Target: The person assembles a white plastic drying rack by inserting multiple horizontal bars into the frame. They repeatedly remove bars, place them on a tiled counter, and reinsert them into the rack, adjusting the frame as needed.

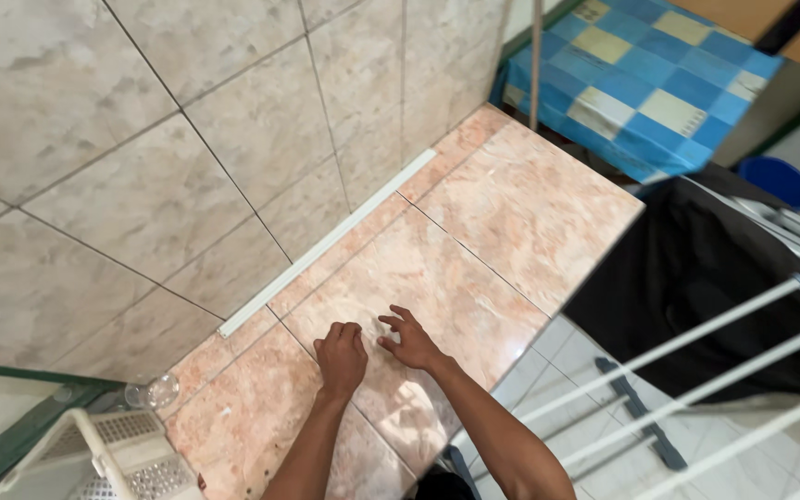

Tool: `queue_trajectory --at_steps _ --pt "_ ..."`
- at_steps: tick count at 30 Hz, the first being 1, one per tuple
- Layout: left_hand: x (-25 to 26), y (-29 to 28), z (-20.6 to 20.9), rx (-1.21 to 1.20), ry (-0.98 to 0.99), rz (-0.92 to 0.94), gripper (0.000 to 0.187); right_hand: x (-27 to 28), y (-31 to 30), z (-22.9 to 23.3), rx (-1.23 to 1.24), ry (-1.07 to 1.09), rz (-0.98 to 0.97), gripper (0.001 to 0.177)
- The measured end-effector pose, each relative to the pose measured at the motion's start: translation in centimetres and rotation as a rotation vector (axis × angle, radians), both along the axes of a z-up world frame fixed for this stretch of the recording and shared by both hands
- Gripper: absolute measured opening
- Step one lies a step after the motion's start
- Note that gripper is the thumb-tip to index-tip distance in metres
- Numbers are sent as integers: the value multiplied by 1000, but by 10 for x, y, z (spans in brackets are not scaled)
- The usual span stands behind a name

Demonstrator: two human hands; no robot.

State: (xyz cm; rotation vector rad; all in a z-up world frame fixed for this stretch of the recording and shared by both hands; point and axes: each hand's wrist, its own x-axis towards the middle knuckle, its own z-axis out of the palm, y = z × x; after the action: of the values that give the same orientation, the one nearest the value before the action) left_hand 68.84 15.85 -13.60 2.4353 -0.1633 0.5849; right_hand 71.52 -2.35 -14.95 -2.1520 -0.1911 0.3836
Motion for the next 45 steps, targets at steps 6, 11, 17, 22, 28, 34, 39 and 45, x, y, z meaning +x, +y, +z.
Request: queue_trajectory --at_steps 6,11,17,22,28,34,39,45 --pt "-74 -11 13 -16 115 -33 13 -101 -27 12 36 -171 -73 40" --pt "-128 -26 16 -96 255 -99 14 -175 -44 24 85 -169 -113 34" --pt "-175 -52 28 -171 263 -167 13 -235 -71 56 43 -158 -166 31" --pt "-211 -75 40 -235 276 -228 14 -272 -95 78 81 -200 -209 30" --pt "-258 -127 56 -253 256 -321 14 -340 -157 96 106 -279 -253 30" --pt "-334 -207 57 -208 157 -386 11 -446 -241 84 124 -293 -361 27" --pt "-400 -265 45 -182 81 -261 14 -510 -316 68 20 -380 -380 26" --pt "-440 -282 16 -53 57 -333 24 -550 -359 30 63 -301 -363 27"
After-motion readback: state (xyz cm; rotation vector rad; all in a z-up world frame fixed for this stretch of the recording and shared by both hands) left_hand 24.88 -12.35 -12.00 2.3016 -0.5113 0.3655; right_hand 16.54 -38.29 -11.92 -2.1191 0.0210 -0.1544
